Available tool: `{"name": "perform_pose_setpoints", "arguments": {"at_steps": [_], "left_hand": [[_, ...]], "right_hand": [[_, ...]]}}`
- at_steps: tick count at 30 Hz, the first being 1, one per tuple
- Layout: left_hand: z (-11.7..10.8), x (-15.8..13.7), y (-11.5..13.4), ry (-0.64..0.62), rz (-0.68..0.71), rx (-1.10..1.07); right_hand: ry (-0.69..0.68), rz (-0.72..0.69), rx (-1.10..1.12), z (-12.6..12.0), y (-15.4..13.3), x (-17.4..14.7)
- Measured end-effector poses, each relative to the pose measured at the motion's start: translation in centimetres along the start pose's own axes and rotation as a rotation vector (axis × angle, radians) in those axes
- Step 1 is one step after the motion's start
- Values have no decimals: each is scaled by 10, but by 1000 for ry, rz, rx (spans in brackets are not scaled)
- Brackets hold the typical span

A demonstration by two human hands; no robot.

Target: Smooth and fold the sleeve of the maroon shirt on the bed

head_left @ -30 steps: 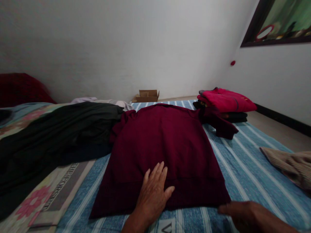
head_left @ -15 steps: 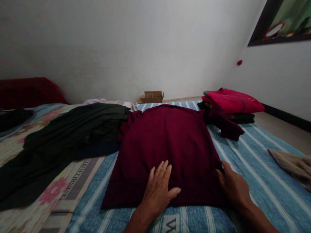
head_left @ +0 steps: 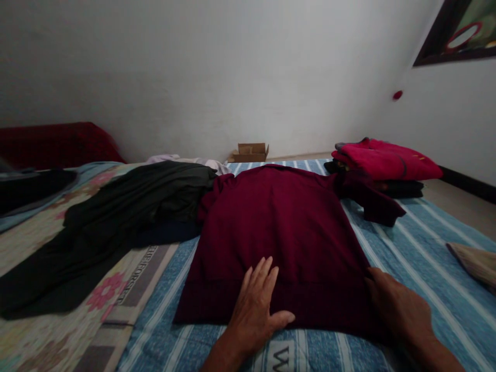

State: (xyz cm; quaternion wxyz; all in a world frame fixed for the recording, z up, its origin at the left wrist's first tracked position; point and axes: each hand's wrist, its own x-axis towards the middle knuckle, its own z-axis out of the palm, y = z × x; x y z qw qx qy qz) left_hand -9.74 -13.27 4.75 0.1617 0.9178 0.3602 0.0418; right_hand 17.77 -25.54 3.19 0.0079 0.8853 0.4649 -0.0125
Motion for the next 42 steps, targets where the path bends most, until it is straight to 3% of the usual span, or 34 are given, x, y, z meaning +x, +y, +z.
{"name": "perform_pose_setpoints", "arguments": {"at_steps": [4,8,10,12,16,22,33,42], "left_hand": [[-2,-2,3,-10,-30,12],[-1,-3,4,19,-28,11],[0,-6,1,54,-5,-5],[0,-11,-5,92,39,-31],[-6,-25,-18,121,87,-59],[-18,-38,-25,109,113,-59],[-25,-43,-35,85,166,31],[-25,-46,-27,104,241,132]], "right_hand": [[238,-231,-17,-20,-21,2],[496,-622,300,-21,-69,-4],[526,-806,418,-12,-91,-11],[491,-896,469,-2,-104,-18],[399,-918,452,13,-100,-27],[260,-976,406,14,-87,-28],[254,-996,376,21,-88,-26],[215,-964,344,19,-94,-25]]}}
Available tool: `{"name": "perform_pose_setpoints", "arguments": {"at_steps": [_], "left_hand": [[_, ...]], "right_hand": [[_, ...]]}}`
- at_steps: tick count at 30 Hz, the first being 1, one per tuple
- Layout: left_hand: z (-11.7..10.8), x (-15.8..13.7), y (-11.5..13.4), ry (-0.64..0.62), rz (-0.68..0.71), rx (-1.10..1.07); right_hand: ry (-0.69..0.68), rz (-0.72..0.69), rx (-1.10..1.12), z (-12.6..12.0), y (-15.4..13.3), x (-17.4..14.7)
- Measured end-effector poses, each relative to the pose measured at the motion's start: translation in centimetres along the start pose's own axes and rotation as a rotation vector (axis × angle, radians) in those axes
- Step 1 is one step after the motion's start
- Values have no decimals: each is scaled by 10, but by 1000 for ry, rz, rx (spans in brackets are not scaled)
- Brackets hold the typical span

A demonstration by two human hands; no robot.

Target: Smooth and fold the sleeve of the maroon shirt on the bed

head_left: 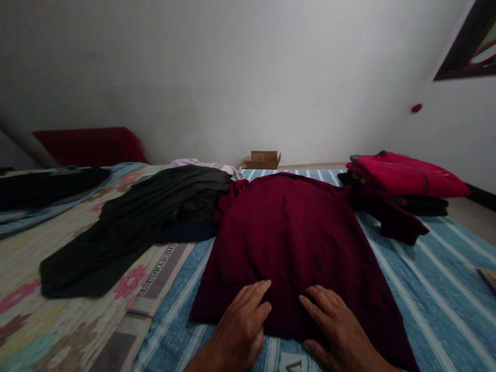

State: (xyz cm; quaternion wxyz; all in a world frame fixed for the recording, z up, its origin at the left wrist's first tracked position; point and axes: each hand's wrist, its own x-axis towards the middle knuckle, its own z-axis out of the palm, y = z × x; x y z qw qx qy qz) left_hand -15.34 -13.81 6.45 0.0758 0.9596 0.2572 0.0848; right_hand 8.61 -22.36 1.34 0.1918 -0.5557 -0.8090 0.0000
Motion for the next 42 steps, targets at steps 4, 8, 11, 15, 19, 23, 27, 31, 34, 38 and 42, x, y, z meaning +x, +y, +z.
{"name": "perform_pose_setpoints", "arguments": {"at_steps": [4,8,11,15,19,23,27,31,34,38,42], "left_hand": [[1,0,1,-19,-3,20],[-1,-3,0,-68,20,23],[2,-5,-3,-34,39,29],[8,-4,-7,84,36,91],[9,-1,-12,256,11,144],[8,-2,-19,374,9,98],[15,-11,-24,368,-33,119],[22,-18,-24,339,-87,130],[19,-20,-23,292,-103,112],[13,-21,-22,248,-103,102],[14,-22,-22,239,-93,105]], "right_hand": [[19,-5,19,3,1,-1],[36,-6,24,3,1,-1],[45,-15,12,2,0,0],[54,-15,-5,1,0,1],[63,-8,-24,3,-1,1],[61,-10,-31,5,0,1],[65,-57,-38,5,3,1],[77,-75,-43,4,4,1],[67,-50,-25,3,1,0],[45,-27,-19,1,-2,-2],[67,-50,-60,2,-3,-1]]}}
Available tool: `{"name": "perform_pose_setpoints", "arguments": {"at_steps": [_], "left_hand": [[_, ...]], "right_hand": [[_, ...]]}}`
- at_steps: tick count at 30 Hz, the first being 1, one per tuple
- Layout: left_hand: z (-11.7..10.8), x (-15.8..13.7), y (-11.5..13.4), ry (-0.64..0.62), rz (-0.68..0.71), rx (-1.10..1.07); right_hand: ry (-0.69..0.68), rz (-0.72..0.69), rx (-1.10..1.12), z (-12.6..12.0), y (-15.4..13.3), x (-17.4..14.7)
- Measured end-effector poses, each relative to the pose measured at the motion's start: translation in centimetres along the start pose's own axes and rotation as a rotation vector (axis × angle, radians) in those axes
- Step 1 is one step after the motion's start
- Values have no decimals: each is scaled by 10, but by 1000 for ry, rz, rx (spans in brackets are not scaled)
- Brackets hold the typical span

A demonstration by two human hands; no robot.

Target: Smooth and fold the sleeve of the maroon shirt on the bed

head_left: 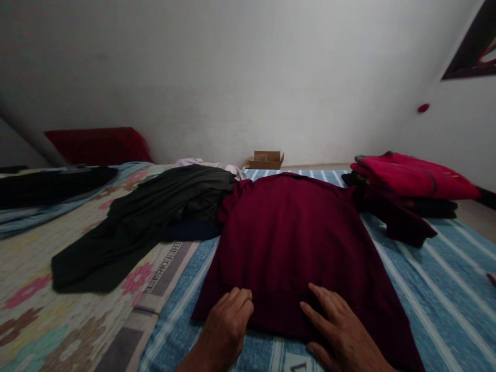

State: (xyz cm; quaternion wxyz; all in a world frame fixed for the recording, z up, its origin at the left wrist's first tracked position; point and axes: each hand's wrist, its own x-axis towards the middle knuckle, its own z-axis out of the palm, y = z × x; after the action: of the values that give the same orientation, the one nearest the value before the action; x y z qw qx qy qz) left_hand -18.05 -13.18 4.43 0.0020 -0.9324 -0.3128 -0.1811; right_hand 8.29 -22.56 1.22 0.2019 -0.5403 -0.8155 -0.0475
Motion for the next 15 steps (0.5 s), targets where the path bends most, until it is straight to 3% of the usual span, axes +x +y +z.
{"name": "perform_pose_setpoints", "arguments": {"at_steps": [9,15], "left_hand": [[-6,1,3,-34,2,-8],[-19,-3,-3,97,-80,66]], "right_hand": [[60,-227,-74,4,7,5],[52,-253,-103,-2,8,7]]}}
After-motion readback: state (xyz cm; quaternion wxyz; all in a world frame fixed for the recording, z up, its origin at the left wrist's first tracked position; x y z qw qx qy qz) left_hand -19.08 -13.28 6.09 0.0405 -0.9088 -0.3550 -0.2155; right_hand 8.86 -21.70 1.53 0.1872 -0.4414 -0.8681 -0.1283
